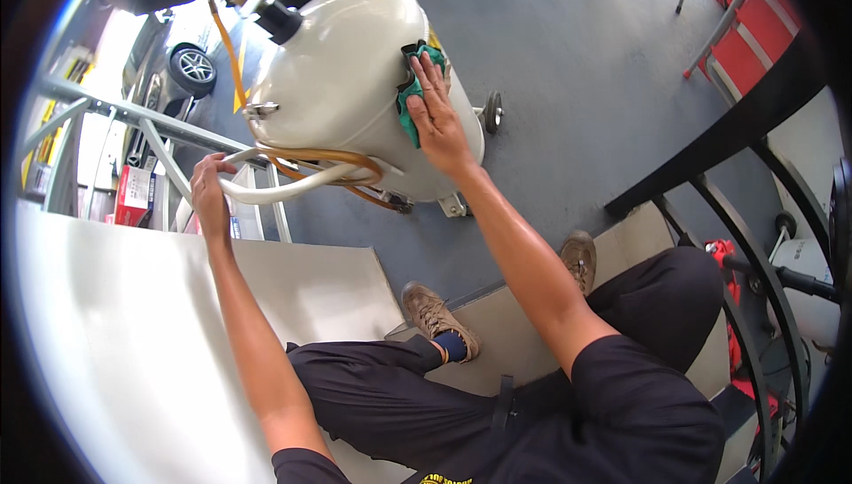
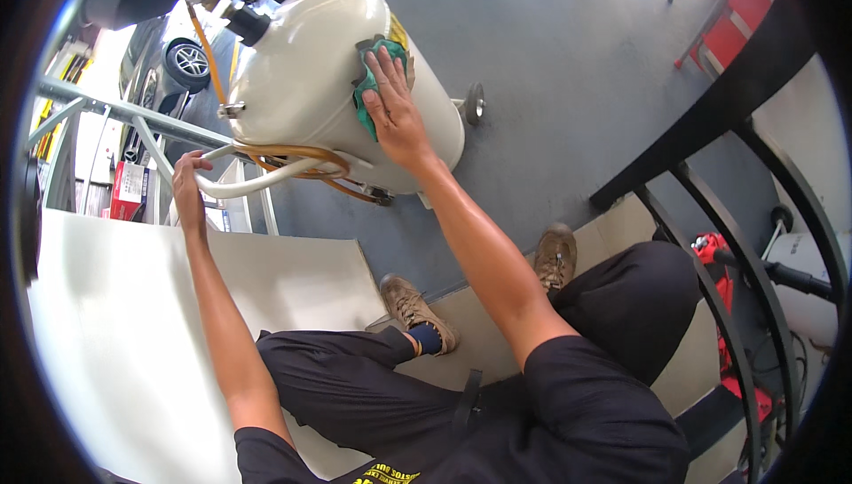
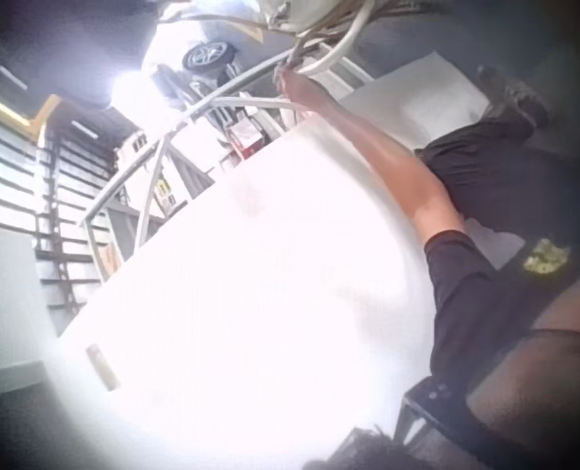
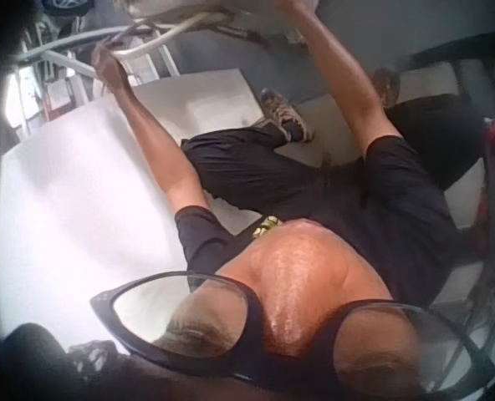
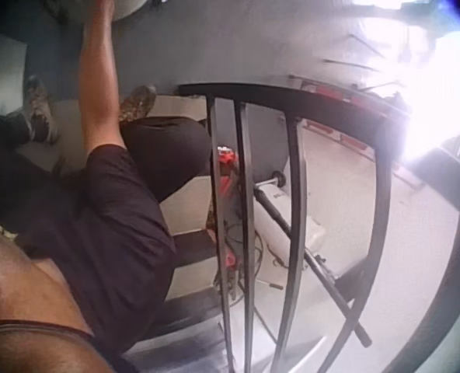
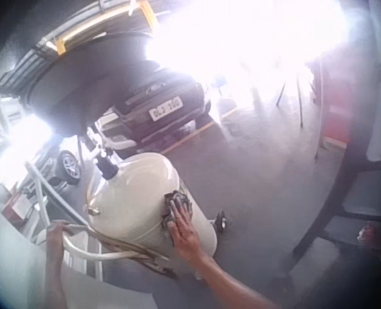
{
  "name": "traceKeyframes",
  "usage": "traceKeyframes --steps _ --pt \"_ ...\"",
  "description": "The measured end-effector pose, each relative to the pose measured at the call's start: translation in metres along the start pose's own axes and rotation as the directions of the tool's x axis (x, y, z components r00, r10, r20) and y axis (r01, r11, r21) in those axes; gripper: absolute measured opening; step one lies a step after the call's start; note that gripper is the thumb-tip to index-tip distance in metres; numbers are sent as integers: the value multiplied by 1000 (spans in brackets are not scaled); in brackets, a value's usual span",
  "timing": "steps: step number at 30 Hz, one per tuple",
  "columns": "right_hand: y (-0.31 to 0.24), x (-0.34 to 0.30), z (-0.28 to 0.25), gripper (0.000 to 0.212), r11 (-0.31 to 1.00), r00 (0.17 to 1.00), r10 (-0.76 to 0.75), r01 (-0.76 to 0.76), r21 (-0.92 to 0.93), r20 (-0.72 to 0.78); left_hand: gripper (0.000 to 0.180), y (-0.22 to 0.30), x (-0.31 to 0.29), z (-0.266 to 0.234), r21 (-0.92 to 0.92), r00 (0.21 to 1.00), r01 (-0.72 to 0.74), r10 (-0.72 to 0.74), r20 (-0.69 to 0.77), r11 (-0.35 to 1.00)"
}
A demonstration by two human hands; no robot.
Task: The person sits on the floor and wipes the exterior of a white cylindrical tank with a green cloth. They rotate the tank to clean different sides, including the top, sides, and bottom, while holding the handle with one hand.
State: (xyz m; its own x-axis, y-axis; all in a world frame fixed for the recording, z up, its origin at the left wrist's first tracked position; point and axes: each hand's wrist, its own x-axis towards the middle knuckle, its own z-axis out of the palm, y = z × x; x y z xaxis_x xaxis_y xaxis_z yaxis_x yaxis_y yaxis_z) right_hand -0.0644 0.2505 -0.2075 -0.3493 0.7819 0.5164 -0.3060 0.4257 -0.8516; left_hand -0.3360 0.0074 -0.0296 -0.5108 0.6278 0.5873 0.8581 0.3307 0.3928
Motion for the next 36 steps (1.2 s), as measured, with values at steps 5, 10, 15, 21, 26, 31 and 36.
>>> traceKeyframes --steps 5,10,15,21,26,31,36 --pt "88 -32 12 64 962 952 274 -272 33 -135 46 22 -5 22 -156 995 79 -68 76 985" --pt "41 -47 53 63 974 969 223 -226 -19 -105 40 -9 1 14 -252 987 163 -156 46 954" --pt "52 -56 56 60 992 986 45 -63 -105 -158 52 -12 -2 8 -174 996 94 -93 14 980" --pt "180 -102 -20 62 718 695 695 -654 238 -185 69 89 -24 22 67 983 -13 1 182 998" --pt "201 -162 -53 60 438 460 888 -850 292 8 75 123 -43 0 23 857 -319 278 433 947" --pt "177 -204 -30 58 270 272 958 -962 34 85 75 89 -45 -20 26 878 -114 88 471 993" --pt "235 -243 -83 45 260 316 830 -948 -184 -460 73 120 -35 -7 -13 809 -91 81 583 996"
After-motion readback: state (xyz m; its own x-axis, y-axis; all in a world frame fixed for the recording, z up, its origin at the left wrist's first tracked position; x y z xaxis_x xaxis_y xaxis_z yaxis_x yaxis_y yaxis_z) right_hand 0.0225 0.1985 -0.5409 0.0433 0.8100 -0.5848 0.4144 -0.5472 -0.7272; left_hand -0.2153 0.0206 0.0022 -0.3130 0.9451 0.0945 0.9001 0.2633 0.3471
